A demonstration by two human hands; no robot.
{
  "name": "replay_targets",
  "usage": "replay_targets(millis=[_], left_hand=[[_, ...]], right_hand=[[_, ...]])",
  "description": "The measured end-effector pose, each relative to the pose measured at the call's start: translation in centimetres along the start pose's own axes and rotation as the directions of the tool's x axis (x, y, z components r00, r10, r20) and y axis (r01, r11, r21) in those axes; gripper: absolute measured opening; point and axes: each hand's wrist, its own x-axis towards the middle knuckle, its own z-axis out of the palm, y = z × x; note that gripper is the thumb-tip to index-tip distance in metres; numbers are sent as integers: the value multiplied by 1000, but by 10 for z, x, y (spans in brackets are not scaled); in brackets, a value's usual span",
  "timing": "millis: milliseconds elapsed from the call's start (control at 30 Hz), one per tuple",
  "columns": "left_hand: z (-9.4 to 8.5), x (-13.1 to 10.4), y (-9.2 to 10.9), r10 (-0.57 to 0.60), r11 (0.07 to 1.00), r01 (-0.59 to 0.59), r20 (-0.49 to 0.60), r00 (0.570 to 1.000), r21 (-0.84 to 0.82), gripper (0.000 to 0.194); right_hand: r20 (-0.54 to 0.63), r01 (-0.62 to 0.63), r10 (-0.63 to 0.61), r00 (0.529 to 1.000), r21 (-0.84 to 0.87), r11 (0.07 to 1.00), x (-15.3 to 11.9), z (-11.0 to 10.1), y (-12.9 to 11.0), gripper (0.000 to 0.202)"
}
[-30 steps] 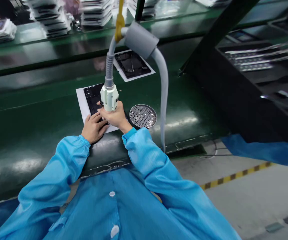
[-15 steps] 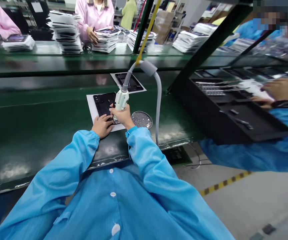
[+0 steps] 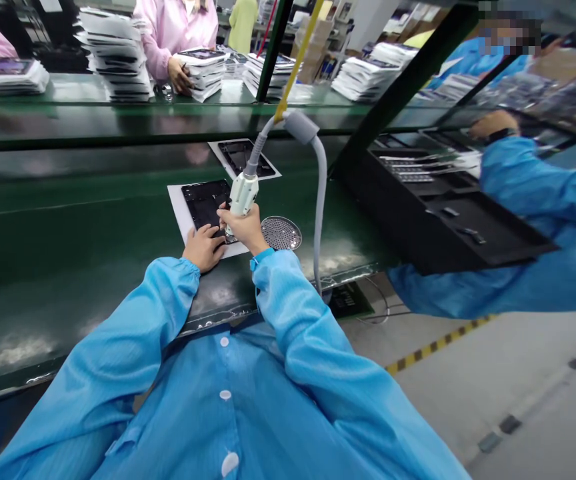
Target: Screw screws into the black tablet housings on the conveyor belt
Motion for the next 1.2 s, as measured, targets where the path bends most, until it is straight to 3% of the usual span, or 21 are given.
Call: replay_targets(millis=[467, 800, 967, 1100, 1200], left_hand=[[-2, -5, 2, -9, 1000, 9, 14, 1000, 1, 33], [-8, -7, 0, -15, 1000, 15, 12, 1000, 19, 31], [-8, -8, -3, -31, 999, 31, 15, 999, 25, 32], [-12, -7, -4, -59, 997, 57, 31, 998, 49, 32], [-14, -9, -3, -61, 995, 58, 37, 997, 75, 32]], right_hand=[[51, -19, 19, 999, 1, 1000, -1, -3, -1, 24], [132, -54, 37, 990, 123, 991, -1, -3, 4, 36], [148, -20, 1, 989, 126, 992, -2, -4, 0, 32], [206, -71, 15, 979, 267, 961, 0, 0, -4, 39], [185, -98, 47, 982, 275, 956, 4, 0, -6, 43]])
